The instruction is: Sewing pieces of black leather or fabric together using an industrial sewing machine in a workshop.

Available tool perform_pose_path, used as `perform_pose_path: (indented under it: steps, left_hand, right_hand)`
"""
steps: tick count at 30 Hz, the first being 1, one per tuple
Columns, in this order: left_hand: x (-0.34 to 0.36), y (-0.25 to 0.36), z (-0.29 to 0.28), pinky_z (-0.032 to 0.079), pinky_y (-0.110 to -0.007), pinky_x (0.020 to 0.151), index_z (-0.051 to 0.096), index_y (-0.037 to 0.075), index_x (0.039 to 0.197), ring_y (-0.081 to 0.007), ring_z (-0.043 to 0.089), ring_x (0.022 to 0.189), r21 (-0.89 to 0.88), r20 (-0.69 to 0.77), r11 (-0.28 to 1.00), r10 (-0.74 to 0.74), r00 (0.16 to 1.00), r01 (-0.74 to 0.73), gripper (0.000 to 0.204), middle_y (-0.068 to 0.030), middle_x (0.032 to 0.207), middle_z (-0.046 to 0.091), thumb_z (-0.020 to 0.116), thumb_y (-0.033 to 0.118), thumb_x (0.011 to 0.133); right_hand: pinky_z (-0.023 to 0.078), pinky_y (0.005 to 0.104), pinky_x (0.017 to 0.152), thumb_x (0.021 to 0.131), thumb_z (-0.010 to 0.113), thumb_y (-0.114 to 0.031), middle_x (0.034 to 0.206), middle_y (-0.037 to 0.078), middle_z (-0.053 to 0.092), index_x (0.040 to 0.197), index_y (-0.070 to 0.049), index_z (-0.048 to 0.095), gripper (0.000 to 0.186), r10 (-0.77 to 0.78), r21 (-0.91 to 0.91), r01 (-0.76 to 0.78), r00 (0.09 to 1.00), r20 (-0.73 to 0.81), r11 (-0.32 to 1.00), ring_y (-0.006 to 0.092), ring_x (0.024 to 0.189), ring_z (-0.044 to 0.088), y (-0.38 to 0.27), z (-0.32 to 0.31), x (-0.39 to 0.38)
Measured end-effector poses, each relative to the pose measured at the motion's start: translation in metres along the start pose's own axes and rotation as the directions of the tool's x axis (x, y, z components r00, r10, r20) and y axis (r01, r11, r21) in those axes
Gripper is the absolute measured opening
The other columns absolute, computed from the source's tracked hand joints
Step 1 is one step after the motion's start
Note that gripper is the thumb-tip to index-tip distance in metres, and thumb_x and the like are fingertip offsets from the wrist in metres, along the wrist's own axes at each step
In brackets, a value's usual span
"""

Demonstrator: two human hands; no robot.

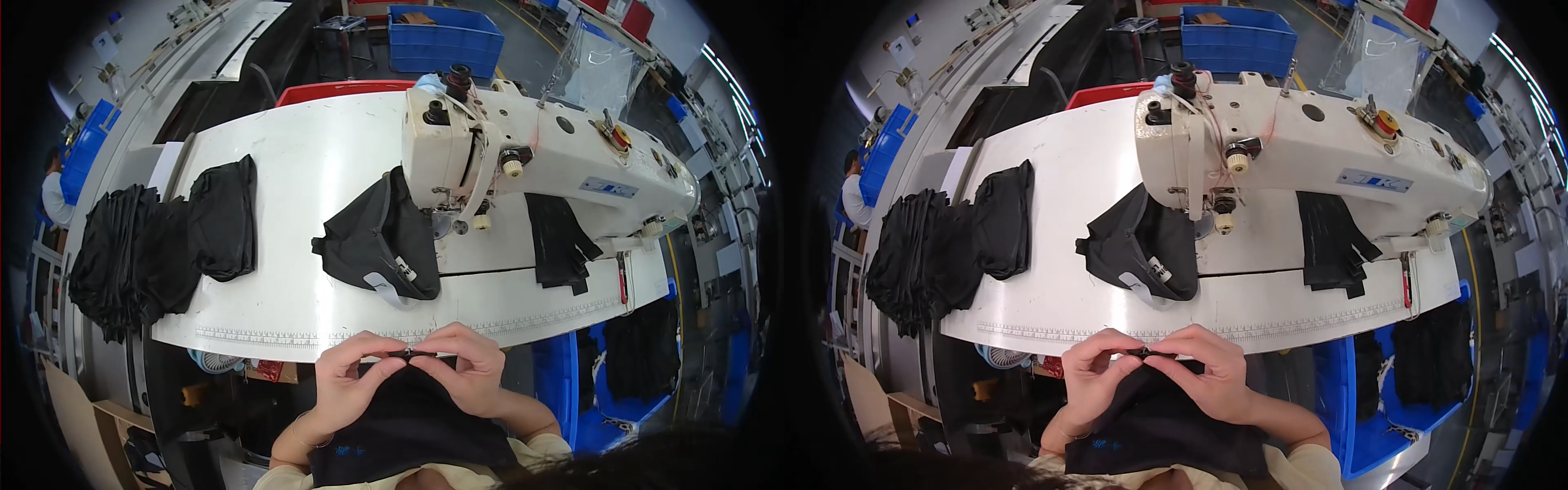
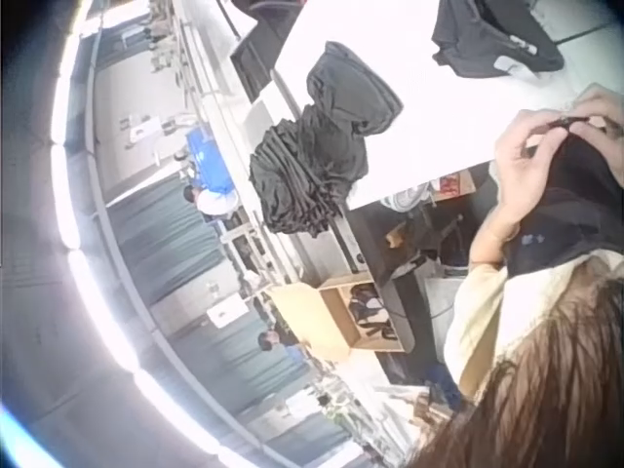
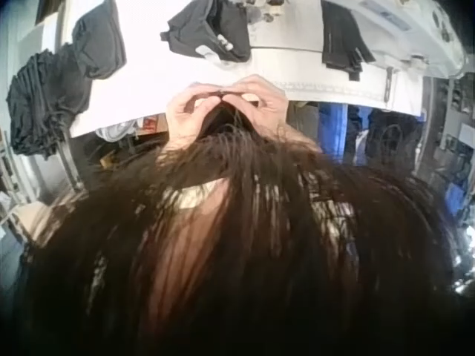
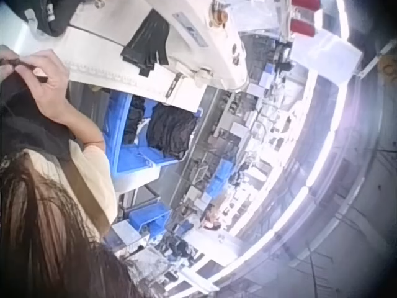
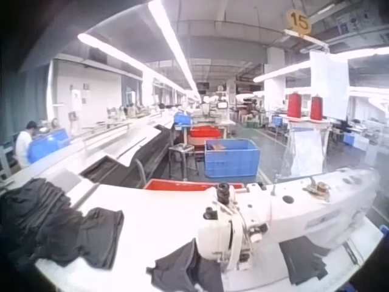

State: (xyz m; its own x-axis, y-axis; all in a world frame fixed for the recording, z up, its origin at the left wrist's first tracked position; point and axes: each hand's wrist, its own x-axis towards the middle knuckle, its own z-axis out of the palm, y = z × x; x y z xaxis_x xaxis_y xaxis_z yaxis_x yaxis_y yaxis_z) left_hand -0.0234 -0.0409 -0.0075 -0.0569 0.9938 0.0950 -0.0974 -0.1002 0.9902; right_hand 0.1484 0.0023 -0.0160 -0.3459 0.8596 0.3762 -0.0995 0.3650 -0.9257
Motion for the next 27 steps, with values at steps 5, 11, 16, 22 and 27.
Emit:
perform_pose_path:
  steps: [5, 11, 16, 22, 27]
  left_hand:
    - [0.001, -0.018, 0.009, 0.038, -0.039, 0.1, 0.061, 0.001, 0.09, -0.0241, 0.053, 0.107, 0.146, -0.058, 0.97, 0.204, 0.977, -0.194, 0.006, -0.0171, 0.118, 0.05, 0.063, -0.001, 0.085]
    - [-0.018, -0.036, -0.049, 0.052, -0.033, 0.084, 0.043, 0.003, 0.108, -0.0118, 0.054, 0.074, -0.764, -0.373, 0.6, -0.11, 0.921, -0.238, 0.017, -0.0048, 0.087, 0.049, 0.051, 0.004, 0.094]
    - [-0.045, -0.029, -0.132, 0.051, -0.026, 0.074, 0.042, -0.001, 0.11, -0.0113, 0.049, 0.074, -0.709, -0.599, 0.558, -0.153, 0.786, -0.431, 0.02, -0.005, 0.09, 0.047, 0.044, -0.009, 0.092]
    - [-0.032, 0.018, -0.036, 0.052, -0.043, 0.081, 0.054, 0.0, 0.092, -0.0281, 0.063, 0.084, -0.287, -0.021, 0.93, 0.235, 0.972, -0.231, 0.018, -0.0192, 0.092, 0.063, 0.067, 0.008, 0.083]
    - [0.002, 0.027, 0.009, 0.044, -0.031, 0.08, 0.062, 0.002, 0.09, -0.0216, 0.056, 0.089, 0.076, 0.412, 0.978, 0.145, 0.9, -0.192, 0.018, -0.0139, 0.1, 0.058, 0.07, -0.005, 0.075]
  right_hand:
    - [0.052, 0.0276, 0.075, 0.076, 0.071, 0.007, 0.094, 0.01, 0.065, 0.096, 0.0, 0.067, 0.021, 0.026, -0.126, -0.036, 0.996, -0.08, 0.991, 0.0165, 0.084, 0.064, 0.0, 0.008, -0.012]
    - [0.049, 0.0345, 0.086, 0.098, 0.05, -0.014, 0.091, 0.01, 0.063, 0.098, 0.0, 0.052, 0.014, 0.433, 0.623, 0.061, 0.666, -0.608, 0.78, 0.0181, 0.087, 0.059, -0.001, -0.015, -0.021]
    - [0.04, 0.0208, 0.055, 0.101, 0.043, -0.019, 0.068, 0.0, 0.042, 0.099, -0.003, 0.048, 0.018, 0.285, 0.473, 0.263, 0.527, -0.801, 0.841, 0.0067, 0.058, 0.042, -0.002, -0.116, -0.065]
    - [0.042, 0.0357, 0.091, 0.076, 0.075, -0.018, 0.11, 0.012, 0.059, 0.119, -0.005, 0.061, 0.047, 0.195, -0.492, -0.093, 0.968, 0.16, 0.865, 0.0271, 0.102, 0.053, -0.041, -0.068, -0.033]
    - [0.048, 0.0334, 0.083, 0.08, 0.073, -0.011, 0.109, 0.012, 0.061, 0.113, 0.0, 0.061, 0.036, 0.141, -0.033, -0.137, 0.957, 0.253, 0.99, 0.0271, 0.098, 0.06, -0.016, -0.016, -0.041]
